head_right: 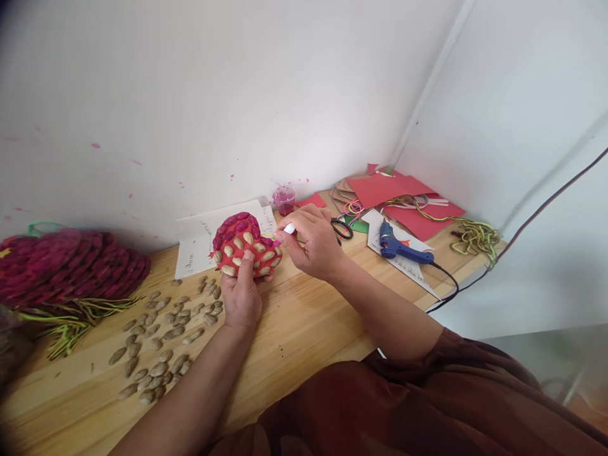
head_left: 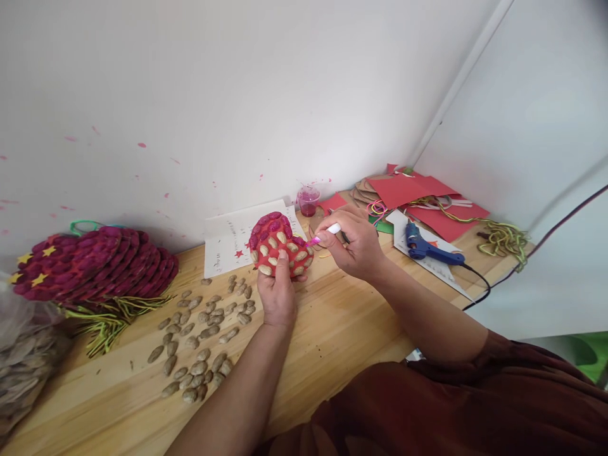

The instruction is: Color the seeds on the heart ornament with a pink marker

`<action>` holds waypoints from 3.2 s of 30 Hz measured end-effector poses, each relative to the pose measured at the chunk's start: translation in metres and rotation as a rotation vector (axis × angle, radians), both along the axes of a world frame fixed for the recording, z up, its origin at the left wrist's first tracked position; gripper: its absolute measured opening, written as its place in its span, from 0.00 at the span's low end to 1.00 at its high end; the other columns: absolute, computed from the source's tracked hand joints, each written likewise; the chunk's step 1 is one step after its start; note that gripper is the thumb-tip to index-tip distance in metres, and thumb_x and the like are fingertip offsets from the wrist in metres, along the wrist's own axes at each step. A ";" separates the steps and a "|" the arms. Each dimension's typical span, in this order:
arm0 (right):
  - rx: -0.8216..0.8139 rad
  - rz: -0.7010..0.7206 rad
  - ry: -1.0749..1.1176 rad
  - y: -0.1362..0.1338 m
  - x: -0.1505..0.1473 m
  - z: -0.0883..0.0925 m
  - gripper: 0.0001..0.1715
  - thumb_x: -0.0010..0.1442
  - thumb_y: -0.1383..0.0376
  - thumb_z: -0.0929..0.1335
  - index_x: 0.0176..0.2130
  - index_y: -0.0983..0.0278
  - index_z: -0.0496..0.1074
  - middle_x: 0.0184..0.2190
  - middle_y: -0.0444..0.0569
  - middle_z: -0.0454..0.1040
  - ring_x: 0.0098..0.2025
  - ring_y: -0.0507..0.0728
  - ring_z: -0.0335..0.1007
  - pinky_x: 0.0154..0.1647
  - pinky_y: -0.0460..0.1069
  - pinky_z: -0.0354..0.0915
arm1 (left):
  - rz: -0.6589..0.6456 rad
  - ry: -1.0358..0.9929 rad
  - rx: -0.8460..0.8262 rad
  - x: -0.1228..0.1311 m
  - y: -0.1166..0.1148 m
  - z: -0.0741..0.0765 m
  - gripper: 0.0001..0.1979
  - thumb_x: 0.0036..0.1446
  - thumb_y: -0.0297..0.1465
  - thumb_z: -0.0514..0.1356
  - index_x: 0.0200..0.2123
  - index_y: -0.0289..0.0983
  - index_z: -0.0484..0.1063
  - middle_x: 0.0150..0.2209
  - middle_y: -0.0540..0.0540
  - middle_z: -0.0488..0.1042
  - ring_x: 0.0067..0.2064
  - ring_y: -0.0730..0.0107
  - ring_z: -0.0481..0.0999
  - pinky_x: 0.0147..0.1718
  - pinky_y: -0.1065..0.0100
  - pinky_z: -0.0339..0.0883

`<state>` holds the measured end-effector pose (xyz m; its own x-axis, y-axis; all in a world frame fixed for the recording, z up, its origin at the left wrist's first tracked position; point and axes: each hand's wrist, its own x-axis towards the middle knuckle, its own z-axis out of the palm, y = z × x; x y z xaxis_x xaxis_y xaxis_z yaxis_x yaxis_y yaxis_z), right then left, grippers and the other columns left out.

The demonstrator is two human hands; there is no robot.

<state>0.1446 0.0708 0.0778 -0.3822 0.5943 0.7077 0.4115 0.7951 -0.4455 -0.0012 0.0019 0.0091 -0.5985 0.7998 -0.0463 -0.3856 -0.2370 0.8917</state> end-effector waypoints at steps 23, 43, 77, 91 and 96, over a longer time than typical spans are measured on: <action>0.177 0.064 -0.043 0.002 0.001 -0.003 0.11 0.71 0.62 0.68 0.35 0.60 0.73 0.30 0.45 0.80 0.38 0.58 0.72 0.46 0.56 0.56 | 0.011 0.180 -0.024 0.000 -0.001 -0.001 0.28 0.55 0.53 0.71 0.46 0.35 0.80 0.38 0.42 0.83 0.29 0.66 0.81 0.21 0.70 0.74; 0.172 0.105 -0.113 0.000 0.003 0.000 0.12 0.72 0.61 0.67 0.35 0.60 0.74 0.30 0.45 0.80 0.39 0.58 0.72 0.49 0.57 0.55 | 0.005 0.187 -0.060 -0.002 0.000 -0.002 0.28 0.55 0.54 0.71 0.45 0.36 0.79 0.38 0.42 0.83 0.29 0.66 0.80 0.22 0.69 0.75; 0.113 0.181 -0.197 0.002 0.004 0.001 0.13 0.74 0.58 0.67 0.37 0.59 0.75 0.32 0.47 0.81 0.42 0.60 0.72 0.50 0.58 0.56 | 0.043 0.110 -0.077 -0.003 0.004 -0.002 0.28 0.50 0.53 0.72 0.43 0.36 0.79 0.36 0.43 0.82 0.28 0.67 0.79 0.21 0.70 0.71; 0.119 0.211 -0.212 0.002 0.004 0.000 0.14 0.74 0.57 0.66 0.37 0.59 0.75 0.33 0.47 0.81 0.43 0.60 0.73 0.51 0.58 0.58 | 0.036 0.103 -0.064 -0.004 0.006 -0.003 0.26 0.50 0.53 0.72 0.39 0.37 0.77 0.31 0.46 0.80 0.25 0.70 0.75 0.19 0.70 0.69; 0.131 0.183 -0.156 0.005 0.005 -0.001 0.12 0.74 0.59 0.67 0.37 0.60 0.75 0.33 0.47 0.80 0.41 0.60 0.72 0.49 0.57 0.58 | 0.023 0.115 -0.089 -0.004 0.006 -0.004 0.26 0.50 0.54 0.72 0.38 0.37 0.76 0.30 0.47 0.78 0.23 0.70 0.73 0.19 0.69 0.69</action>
